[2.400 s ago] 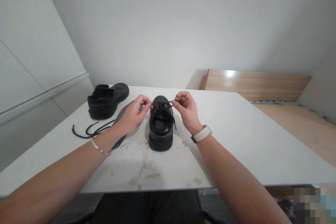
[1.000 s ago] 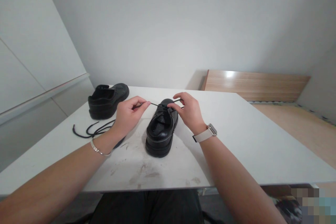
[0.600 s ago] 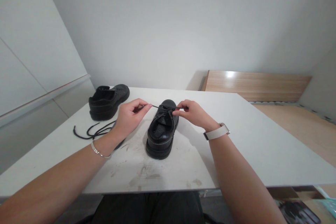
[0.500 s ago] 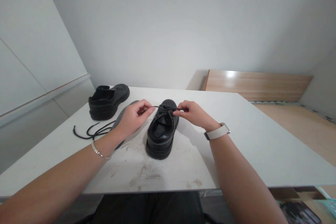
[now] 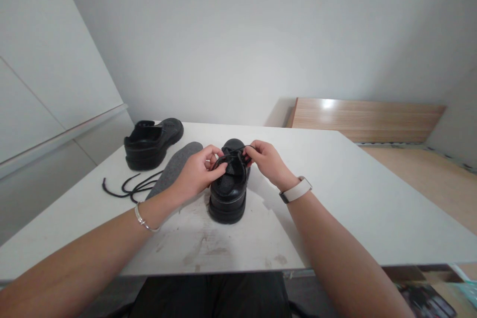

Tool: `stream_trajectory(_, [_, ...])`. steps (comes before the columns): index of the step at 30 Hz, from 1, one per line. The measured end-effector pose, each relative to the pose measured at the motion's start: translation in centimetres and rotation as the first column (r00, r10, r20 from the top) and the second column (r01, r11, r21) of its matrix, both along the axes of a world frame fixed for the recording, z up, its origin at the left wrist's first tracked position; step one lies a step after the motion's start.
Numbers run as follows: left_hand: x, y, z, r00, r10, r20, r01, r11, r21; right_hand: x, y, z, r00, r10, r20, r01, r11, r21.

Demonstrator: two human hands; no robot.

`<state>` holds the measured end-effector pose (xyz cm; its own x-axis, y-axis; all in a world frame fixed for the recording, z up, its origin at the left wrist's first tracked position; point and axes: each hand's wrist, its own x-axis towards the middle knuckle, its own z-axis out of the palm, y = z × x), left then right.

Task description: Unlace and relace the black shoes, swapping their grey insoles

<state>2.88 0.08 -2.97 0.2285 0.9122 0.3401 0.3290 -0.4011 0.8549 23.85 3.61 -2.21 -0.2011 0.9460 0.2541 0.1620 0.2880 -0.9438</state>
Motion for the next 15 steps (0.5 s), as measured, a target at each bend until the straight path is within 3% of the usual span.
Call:
stream_trajectory(4, [0.1,-0.5,0.3,0.999,0.032,0.006,-0.032,0.999,0.008,-0.2,-0.1,0.4,0.979,-0.024,-0.202,0.021,1.000,-0.017])
stream_trajectory(8, [0.2,-0.8,0.5,0.999,0.041,0.030,-0.041,0.999,0.009,0.0,-1.1,2.2,0.903,0.025,-0.428,-0.005,0.999,0.047])
stream_trajectory(12, [0.3,-1.0,0.6,0.997,0.050,0.059,-0.050,0.999,-0.001,0.7,-2.3,3.6,0.920,0.179,-0.348,-0.192,0.981,-0.002])
stream_trajectory(15, [0.2,-1.0,0.5,0.996,0.043,0.081,-0.042,0.999,-0.008,1.6,-2.3,3.6,0.937,0.250,-0.244,-0.270,0.962,-0.051])
